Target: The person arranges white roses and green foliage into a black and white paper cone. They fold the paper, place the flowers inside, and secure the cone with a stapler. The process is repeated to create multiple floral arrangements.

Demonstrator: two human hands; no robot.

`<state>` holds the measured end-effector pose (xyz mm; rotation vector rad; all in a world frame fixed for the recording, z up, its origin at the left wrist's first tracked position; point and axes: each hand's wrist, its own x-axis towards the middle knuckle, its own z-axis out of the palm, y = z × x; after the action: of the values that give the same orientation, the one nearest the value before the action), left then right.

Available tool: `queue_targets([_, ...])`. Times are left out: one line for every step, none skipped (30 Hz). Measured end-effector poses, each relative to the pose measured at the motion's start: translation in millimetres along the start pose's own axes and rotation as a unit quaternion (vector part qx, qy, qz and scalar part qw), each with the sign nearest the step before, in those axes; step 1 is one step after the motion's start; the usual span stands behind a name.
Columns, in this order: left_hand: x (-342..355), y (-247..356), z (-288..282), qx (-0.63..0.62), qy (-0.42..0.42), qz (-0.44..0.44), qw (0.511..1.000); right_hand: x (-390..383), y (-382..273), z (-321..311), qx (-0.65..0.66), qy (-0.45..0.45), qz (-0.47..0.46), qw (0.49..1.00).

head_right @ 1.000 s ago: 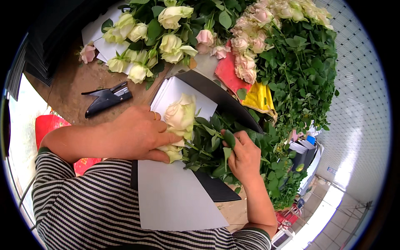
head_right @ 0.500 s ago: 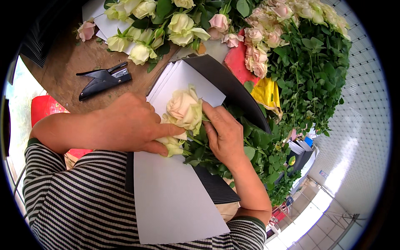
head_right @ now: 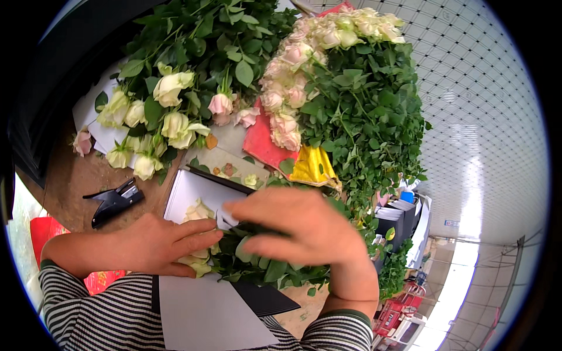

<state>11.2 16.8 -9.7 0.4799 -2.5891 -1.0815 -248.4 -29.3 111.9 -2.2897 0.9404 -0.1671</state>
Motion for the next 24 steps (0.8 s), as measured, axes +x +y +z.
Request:
queue_targets([1, -1, -1, -0.004, 0.002, -0.008, 1.0, 9, 19, -29, 0.099, 0.084, 0.002, 0.992])
queue_targets([2, -2, -2, -0.009, 0.0, -0.007, 1.0, 25, 42, -39, -0.003, 0.296, 0.107, 0.949])
queue_targets([4, -1, -2, 0.001, -0.014, 0.002, 1.0, 25, 94, -54, -0.114, 0.378, 0.131, 0.909])
queue_targets([3, 0, 1, 0.012, -0.021, 0.011, 1.0, 18, 155, -58, -0.212, 0.399, 0.175, 0.875])
queue_targets([4, 1, 2, 0.02, -0.027, 0.013, 0.999, 5, 212, -58, -0.301, 0.412, 0.218, 0.832])
queue_targets([4, 2, 2, 0.018, -0.027, 0.022, 0.999, -14, 249, -48, -0.32, 0.37, 0.267, 0.83])
queue_targets([5, 1, 2, 0.013, -0.017, 0.025, 0.999, -17, 268, -40, -0.331, 0.323, 0.31, 0.831])
queue_targets([4, 0, 2, 0.006, -0.007, 0.02, 1.0, -10, 259, -38, -0.321, 0.289, 0.333, 0.838])
queue_targets([2, 0, 3, -0.004, -0.001, 0.011, 1.0, -4, 247, -32, -0.306, 0.252, 0.359, 0.845])
queue_targets([2, 0, 2, -0.007, -0.004, 0.008, 1.0, 0, 232, -39, -0.277, 0.234, 0.396, 0.843])
queue_targets([4, -1, 1, -0.007, -0.005, 0.014, 1.0, -14, 233, -41, -0.28, 0.283, 0.318, 0.86])
queue_targets([5, -1, 1, -0.01, -0.008, 0.016, 1.0, -27, 229, -50, -0.274, 0.339, 0.209, 0.876])
queue_targets([5, 0, 1, -0.016, -0.011, 0.015, 1.0, -32, 202, -63, -0.332, 0.337, 0.185, 0.861])
queue_targets([5, -2, 1, -0.009, -0.006, 0.011, 1.0, -31, 166, -71, -0.365, 0.375, 0.111, 0.845])
queue_targets([6, -3, 0, -0.007, -0.01, 0.018, 1.0, -48, 129, -82, -0.406, 0.355, 0.11, 0.835])
queue_targets([5, -4, 1, -0.006, -0.016, 0.008, 1.0, -46, 82, -78, -0.409, 0.336, 0.109, 0.841])
queue_targets([5, -4, 1, -0.005, -0.018, 0.004, 1.0, -50, 47, -68, -0.42, 0.303, 0.109, 0.849])
queue_targets([4, -5, 1, -0.012, -0.021, 0.005, 1.0, -52, 17, -51, -0.395, 0.26, 0.115, 0.874])
queue_targets([2, -2, 1, -0.014, -0.009, -0.01, 1.0, -56, -4, -34, -0.368, 0.212, 0.115, 0.898])
queue_targets([-2, -1, 3, 0.0, 0.015, -0.005, 1.0, -56, -17, -12, -0.332, 0.201, 0.075, 0.919])
queue_targets([-5, -4, 8, -0.006, 0.02, 0.013, 1.0, -52, -28, 9, -0.298, 0.188, 0.029, 0.935])
queue_targets([-6, -4, 7, 0.004, -0.019, 0.008, 1.0, -61, -32, 27, -0.274, 0.155, 0.056, 0.948])
queue_targets([-4, -6, 6, 0.019, -0.058, 0.017, 0.998, -70, -29, 47, -0.249, 0.152, 0.095, 0.952])
queue_targets([-3, -4, 6, 0.027, -0.037, 0.029, 0.999, -82, -20, 67, -0.246, 0.147, 0.138, 0.948])
